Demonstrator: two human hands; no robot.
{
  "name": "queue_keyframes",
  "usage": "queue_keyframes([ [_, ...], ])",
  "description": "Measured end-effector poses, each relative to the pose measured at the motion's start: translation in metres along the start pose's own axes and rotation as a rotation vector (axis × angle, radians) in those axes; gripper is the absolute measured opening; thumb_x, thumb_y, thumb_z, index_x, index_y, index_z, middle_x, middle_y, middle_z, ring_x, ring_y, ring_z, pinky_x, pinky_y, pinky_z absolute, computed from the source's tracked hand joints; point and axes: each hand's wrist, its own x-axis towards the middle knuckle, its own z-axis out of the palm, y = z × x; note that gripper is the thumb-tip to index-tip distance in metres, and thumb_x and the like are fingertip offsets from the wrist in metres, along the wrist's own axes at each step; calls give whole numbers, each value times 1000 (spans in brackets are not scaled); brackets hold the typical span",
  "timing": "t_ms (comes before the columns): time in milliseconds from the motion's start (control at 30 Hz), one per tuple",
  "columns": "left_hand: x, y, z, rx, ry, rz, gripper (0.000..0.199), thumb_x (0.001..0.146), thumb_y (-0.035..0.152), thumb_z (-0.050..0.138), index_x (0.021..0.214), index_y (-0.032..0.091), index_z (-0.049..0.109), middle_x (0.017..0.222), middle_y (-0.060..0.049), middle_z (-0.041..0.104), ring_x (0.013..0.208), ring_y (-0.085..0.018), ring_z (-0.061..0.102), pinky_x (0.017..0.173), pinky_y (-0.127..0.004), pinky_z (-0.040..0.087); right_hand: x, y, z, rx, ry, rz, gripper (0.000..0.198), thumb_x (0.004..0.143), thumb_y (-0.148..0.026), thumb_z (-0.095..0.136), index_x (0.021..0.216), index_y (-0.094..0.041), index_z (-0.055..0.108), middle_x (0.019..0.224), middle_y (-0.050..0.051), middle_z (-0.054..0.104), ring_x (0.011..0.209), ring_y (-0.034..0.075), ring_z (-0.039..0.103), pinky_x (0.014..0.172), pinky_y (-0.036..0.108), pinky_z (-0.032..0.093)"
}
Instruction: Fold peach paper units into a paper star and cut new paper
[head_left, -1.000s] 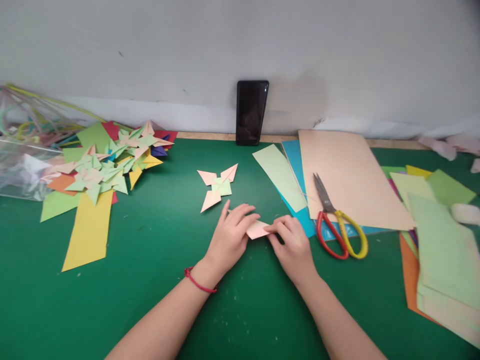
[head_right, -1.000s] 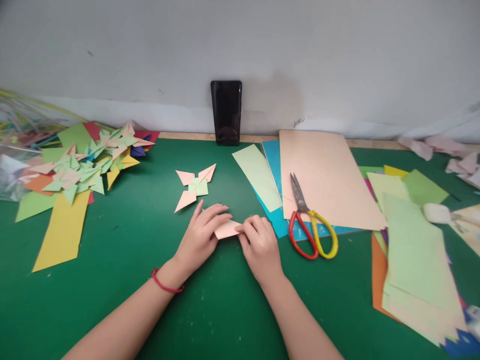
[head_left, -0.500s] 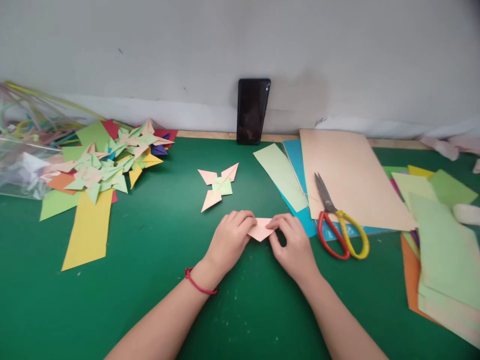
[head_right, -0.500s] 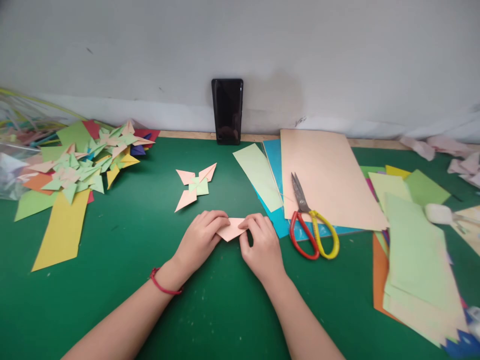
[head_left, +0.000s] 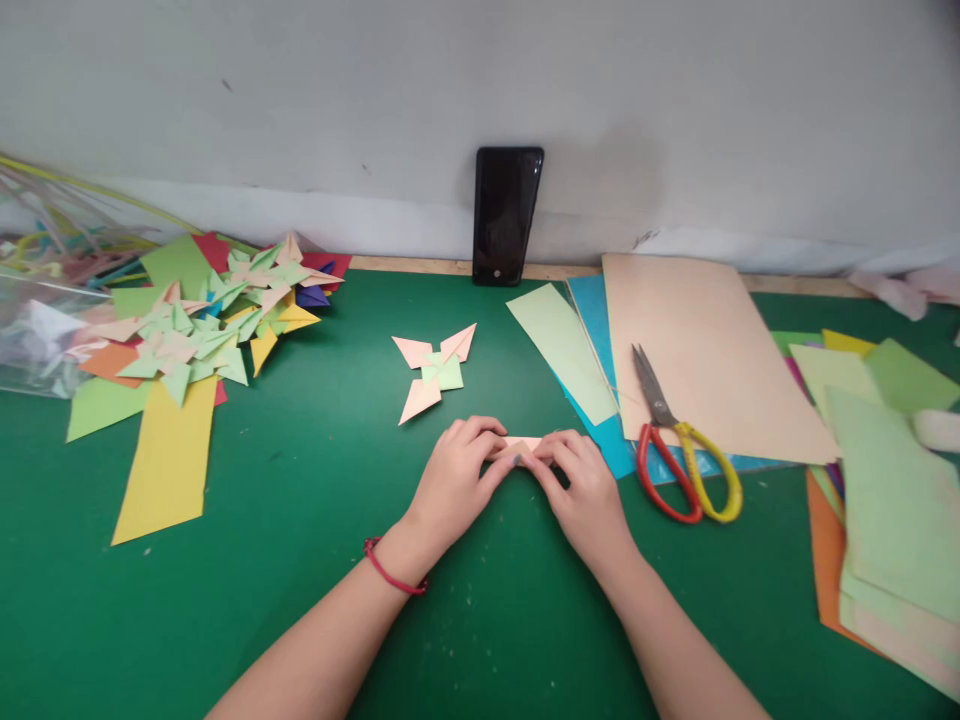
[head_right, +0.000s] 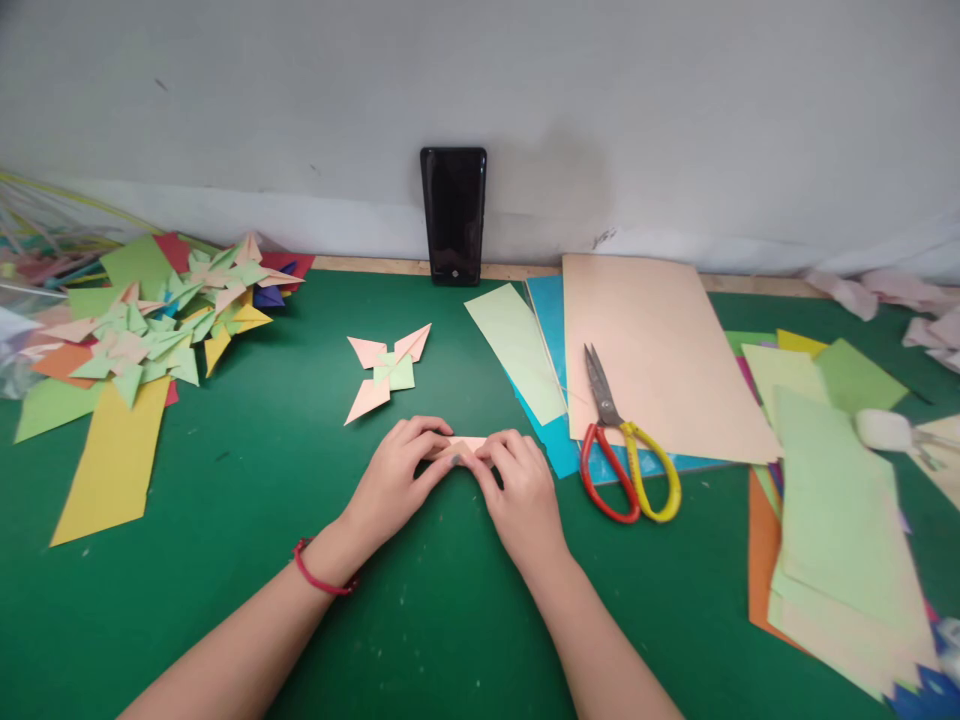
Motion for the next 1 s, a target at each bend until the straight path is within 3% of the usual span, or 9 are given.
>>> queue_keyframes([
  [167, 0, 1, 0, -11, -2, -37, 11, 89, 20, 49, 82, 18, 58, 103, -6, 59, 92, -19, 54, 82, -37, 44, -2, 0, 3, -18, 21, 33, 14, 90, -31, 50, 82, -21, 55, 85, 5, 56, 80, 19, 52, 72, 34, 42],
  [267, 0, 2, 1, -15, 11, -55, 4, 87, 18, 51, 90, 18, 55, 99, -6, 59, 90, -19, 53, 79, -36, 44, -2, -3, 5, -56, 46, 44, 14, 89, -31, 51, 80, -20, 53, 82, 4, 54, 77, 19, 50, 70, 33, 41],
  [367, -1, 3, 1, -8, 13, -76, 12, 86, 16, 52, 98, 19, 51, 97, -6, 58, 88, -21, 53, 77, -36, 44, -1, -7, 7, -106, 64, 70, 15, 88, -31, 51, 77, -20, 49, 77, 3, 51, 73, 18, 48, 67, 32, 39],
  [1000, 0, 3, 4, 30, 5, -96, 17, 85, 17, 53, 101, 19, 49, 99, -6, 57, 88, -21, 52, 76, -37, 43, -1, -12, 8, -201, 47, 81, 14, 88, -28, 50, 77, -20, 49, 80, 5, 50, 74, 19, 47, 66, 33, 37],
])
